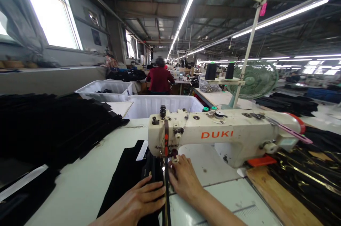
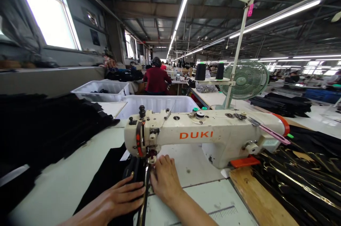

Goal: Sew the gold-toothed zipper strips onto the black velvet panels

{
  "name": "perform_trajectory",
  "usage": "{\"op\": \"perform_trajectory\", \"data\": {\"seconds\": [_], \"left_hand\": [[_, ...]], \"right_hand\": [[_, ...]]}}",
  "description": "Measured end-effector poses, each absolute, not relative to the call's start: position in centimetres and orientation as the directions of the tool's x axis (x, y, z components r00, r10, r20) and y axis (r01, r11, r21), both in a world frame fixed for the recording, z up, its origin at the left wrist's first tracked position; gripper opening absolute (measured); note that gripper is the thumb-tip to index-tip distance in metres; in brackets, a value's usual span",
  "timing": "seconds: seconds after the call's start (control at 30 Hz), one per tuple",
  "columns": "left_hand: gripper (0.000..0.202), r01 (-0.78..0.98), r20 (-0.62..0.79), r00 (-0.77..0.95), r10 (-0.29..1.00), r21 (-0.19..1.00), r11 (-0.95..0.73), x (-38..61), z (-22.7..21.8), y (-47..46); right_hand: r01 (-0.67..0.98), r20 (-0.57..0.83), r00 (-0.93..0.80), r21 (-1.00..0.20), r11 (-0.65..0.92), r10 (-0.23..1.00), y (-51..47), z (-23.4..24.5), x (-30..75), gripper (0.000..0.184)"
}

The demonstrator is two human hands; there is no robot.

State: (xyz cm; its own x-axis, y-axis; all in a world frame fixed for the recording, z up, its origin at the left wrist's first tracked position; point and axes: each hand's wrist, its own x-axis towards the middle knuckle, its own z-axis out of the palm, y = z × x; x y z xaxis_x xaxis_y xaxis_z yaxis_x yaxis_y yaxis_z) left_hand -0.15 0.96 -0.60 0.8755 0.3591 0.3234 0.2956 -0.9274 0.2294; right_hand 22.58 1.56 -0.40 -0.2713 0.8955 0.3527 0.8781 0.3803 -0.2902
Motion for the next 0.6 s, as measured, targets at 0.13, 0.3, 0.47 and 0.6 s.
{"op": "perform_trajectory", "data": {"seconds": [0.13,0.3,0.47,0.6], "left_hand": [[0.056,0.328,0.247,0.884,0.397,0.276,-0.903,0.1,2.1,0.0],[0.053,0.350,0.225,0.881,0.416,0.281,-0.894,0.5,6.2,-1.3],[0.055,0.365,0.175,0.890,0.420,0.276,-0.889,0.6,7.3,-1.5],[0.060,0.381,0.105,0.894,0.435,0.331,-0.863,0.4,7.1,-1.1]], "right_hand": [[0.892,0.315,-0.277,-0.267,0.365,0.908,2.0,0.2,22.2,0.020],[0.935,0.274,-0.181,-0.251,0.252,0.945,1.9,0.9,21.2,0.014],[0.957,0.234,-0.146,-0.211,0.197,0.961,1.6,0.8,20.5,0.017],[0.960,0.229,-0.162,-0.187,0.207,0.960,1.7,0.8,20.5,0.023]]}}
